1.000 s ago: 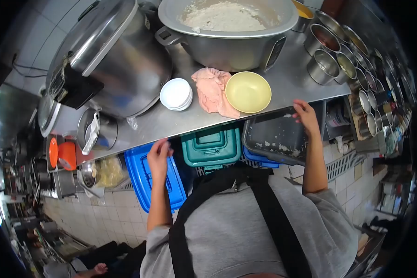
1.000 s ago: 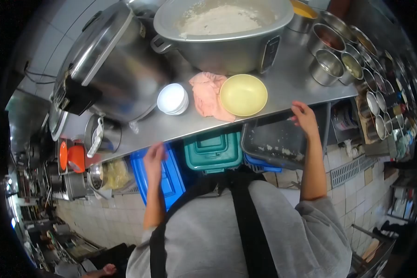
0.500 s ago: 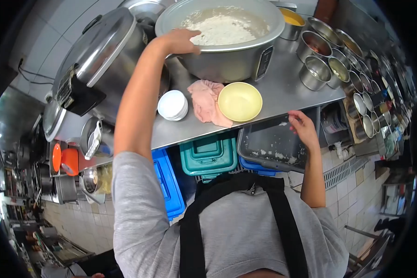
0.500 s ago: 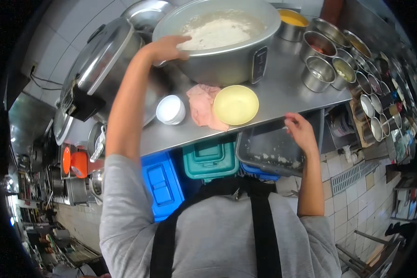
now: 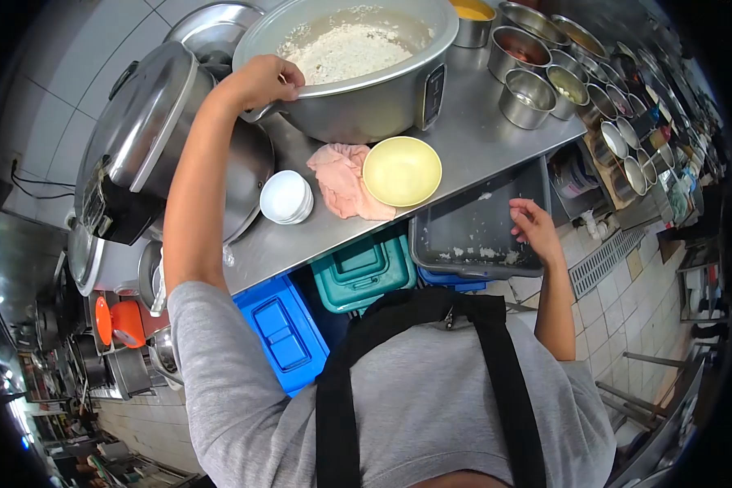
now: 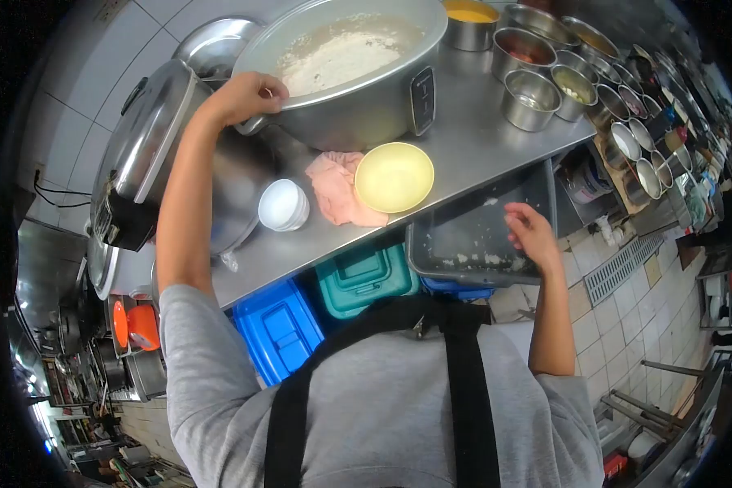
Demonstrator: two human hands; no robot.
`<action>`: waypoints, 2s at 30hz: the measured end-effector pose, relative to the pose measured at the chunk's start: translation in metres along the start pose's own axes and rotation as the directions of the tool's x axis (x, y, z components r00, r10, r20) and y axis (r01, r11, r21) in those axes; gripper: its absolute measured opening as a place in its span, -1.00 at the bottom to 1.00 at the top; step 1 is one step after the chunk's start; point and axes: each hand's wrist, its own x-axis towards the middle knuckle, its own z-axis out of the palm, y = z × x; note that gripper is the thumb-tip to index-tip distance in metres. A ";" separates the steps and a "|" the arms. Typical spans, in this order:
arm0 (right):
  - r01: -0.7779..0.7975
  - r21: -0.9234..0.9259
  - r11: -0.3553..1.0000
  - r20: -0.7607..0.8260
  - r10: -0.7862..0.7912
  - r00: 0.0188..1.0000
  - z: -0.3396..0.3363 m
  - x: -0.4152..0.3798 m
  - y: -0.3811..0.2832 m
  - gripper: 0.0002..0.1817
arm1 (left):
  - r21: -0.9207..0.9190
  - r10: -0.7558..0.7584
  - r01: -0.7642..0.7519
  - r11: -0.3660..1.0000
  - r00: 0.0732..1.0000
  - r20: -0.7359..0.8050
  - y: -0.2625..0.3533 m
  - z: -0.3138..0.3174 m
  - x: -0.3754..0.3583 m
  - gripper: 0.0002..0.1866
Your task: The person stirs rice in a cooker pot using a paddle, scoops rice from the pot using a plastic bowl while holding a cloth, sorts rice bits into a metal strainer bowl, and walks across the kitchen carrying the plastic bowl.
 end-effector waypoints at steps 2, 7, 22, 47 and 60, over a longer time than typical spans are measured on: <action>0.006 -0.006 1.000 0.030 -0.006 1.000 0.011 -0.001 -0.006 -0.70 | 0.031 0.026 -0.024 0.999 0.996 -0.088 0.005 0.010 -0.011 -0.78; 0.039 -0.055 0.998 0.086 -0.034 0.996 0.030 0.001 -0.017 -0.69 | -0.052 -0.053 0.035 0.998 0.907 -0.417 0.019 0.035 -0.037 -0.79; 0.060 -0.123 0.991 0.240 -0.029 0.970 0.098 0.024 -0.036 -0.56 | -0.673 0.490 -0.292 -0.679 0.502 -0.713 0.206 0.054 -0.191 -0.88; -0.074 0.113 0.991 0.074 0.065 0.995 0.156 0.085 -0.038 -0.36 | -0.084 -0.090 0.055 0.995 0.859 -0.505 0.044 0.318 -0.074 -0.46; -0.021 0.124 0.992 0.022 0.018 1.000 0.160 0.093 -0.026 -0.49 | -0.124 -0.116 0.059 0.991 0.842 -0.526 0.045 0.319 -0.074 -0.48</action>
